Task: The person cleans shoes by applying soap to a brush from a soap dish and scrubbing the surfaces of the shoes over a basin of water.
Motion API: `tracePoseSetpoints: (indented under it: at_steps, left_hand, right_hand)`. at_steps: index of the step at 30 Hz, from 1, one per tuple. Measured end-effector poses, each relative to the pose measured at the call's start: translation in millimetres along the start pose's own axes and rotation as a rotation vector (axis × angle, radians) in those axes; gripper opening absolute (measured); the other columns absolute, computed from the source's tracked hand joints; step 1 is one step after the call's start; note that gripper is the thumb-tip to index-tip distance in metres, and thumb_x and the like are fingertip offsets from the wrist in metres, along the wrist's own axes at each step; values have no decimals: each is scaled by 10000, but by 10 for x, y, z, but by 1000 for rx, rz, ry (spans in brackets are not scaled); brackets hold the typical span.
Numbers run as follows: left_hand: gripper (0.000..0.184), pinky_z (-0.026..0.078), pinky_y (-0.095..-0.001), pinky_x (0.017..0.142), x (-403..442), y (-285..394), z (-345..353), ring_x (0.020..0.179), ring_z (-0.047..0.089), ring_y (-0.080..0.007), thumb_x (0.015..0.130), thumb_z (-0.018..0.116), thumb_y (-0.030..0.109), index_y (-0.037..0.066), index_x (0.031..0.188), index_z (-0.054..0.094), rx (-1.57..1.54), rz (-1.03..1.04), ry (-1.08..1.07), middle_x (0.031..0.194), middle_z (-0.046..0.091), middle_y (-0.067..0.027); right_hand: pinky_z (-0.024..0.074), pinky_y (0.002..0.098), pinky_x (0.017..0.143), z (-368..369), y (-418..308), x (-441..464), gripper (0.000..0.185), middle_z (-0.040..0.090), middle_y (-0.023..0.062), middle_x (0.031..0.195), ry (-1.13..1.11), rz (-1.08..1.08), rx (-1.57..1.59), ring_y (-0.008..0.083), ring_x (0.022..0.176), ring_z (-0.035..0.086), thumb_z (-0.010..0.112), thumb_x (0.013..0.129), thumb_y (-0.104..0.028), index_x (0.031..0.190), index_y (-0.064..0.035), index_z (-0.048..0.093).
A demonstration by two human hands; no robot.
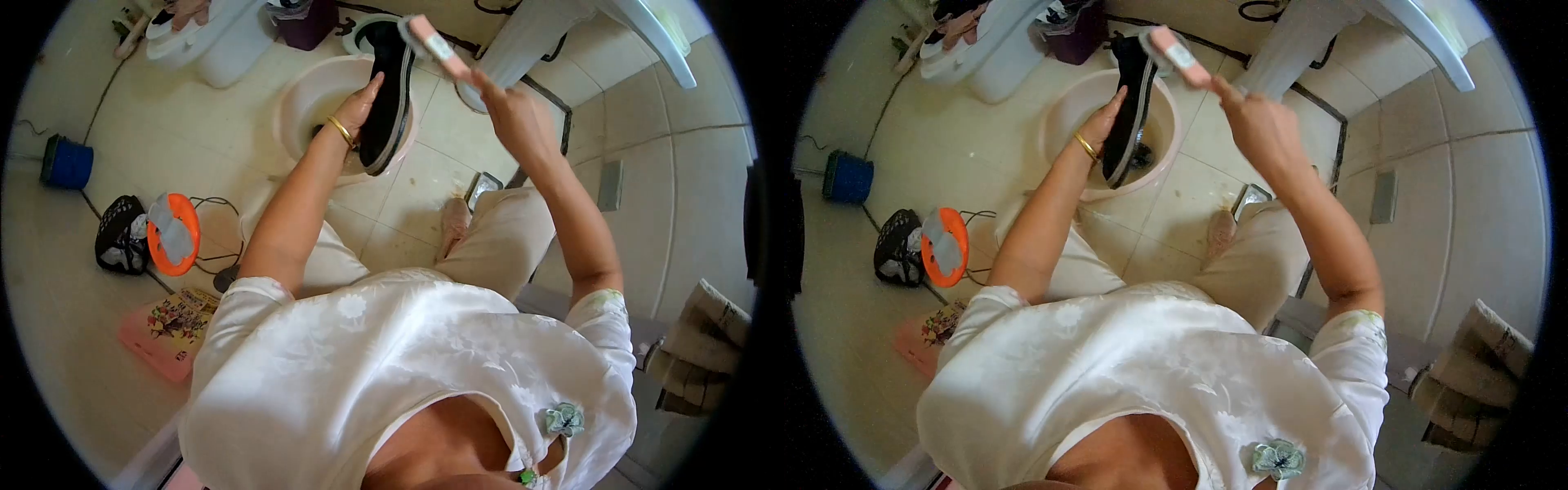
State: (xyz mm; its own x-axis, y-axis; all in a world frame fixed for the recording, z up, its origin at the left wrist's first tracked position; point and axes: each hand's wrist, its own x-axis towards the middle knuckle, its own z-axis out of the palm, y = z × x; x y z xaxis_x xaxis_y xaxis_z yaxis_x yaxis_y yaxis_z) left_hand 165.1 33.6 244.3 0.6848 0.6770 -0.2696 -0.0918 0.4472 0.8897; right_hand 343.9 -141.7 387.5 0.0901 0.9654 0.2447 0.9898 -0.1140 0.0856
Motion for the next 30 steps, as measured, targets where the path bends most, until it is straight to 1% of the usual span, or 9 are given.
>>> tracePoseSetpoints:
  at_steps: [3,7,11,15,16,20,22,27,30]
  left_hand:
    - [644,442,-313,820,33,27,-27,900,561,-192,818,543,533,-41,1112,548,149,36,281,1029,602,-104]
    - [590,460,-298,769,-85,141,133,852,570,-212,820,588,441,-94,1065,548,170,41,317,986,603,-142]
    - [583,464,-319,742,37,21,52,812,582,-220,804,597,456,-94,996,577,176,115,418,933,618,-142]
    - [598,458,-339,736,45,64,-84,808,599,-268,769,610,490,-89,919,602,487,167,548,868,628,-185]
    - [603,456,-344,736,18,81,-69,810,602,-281,760,612,500,-86,901,608,618,168,564,853,628,-197]
    - [612,453,-372,740,-7,82,45,813,601,-344,748,604,516,-83,870,611,539,175,553,843,621,-240]
    - [602,452,-384,739,75,45,-54,812,598,-362,752,599,509,-83,858,608,458,178,555,854,619,-251]
    - [582,449,-396,742,-34,181,-37,813,592,-383,759,591,491,-85,845,603,687,174,649,858,611,-271]
    - [584,447,-397,753,-55,128,22,826,590,-387,762,585,490,-88,844,600,697,184,611,860,609,-273]
  right_hand:
    - [461,382,468,-239,-235,-439,441,574,108,650,-162,-80,-30,254,567,608,497,828,-109,1248,-244,489]
    - [476,384,488,47,-91,-212,453,576,131,675,-90,20,-59,282,582,607,490,816,-89,1252,-211,486]
    - [480,384,500,139,-194,-128,464,573,134,673,-92,52,-44,284,586,605,480,808,-72,1254,-200,485]
    - [479,386,501,5,-286,-438,463,569,136,667,-158,-12,-47,287,580,601,481,804,-73,1250,-198,489]
    - [479,386,501,-37,-291,-485,462,568,137,665,-180,-1,-40,289,578,599,482,804,-73,1249,-197,490]
    - [486,373,506,245,-242,-176,491,580,115,701,-56,25,19,270,576,605,490,782,-64,1251,-208,488]
    - [487,371,504,211,-297,-227,489,585,110,701,-87,25,-1,267,579,609,499,777,-67,1246,-207,495]
    - [480,376,487,-89,-430,-645,491,586,112,692,-270,-22,12,276,555,599,511,775,-84,1250,-206,489]
    - [476,375,484,165,-404,-473,473,587,109,692,-175,-18,8,266,556,600,503,797,-96,1256,-209,484]
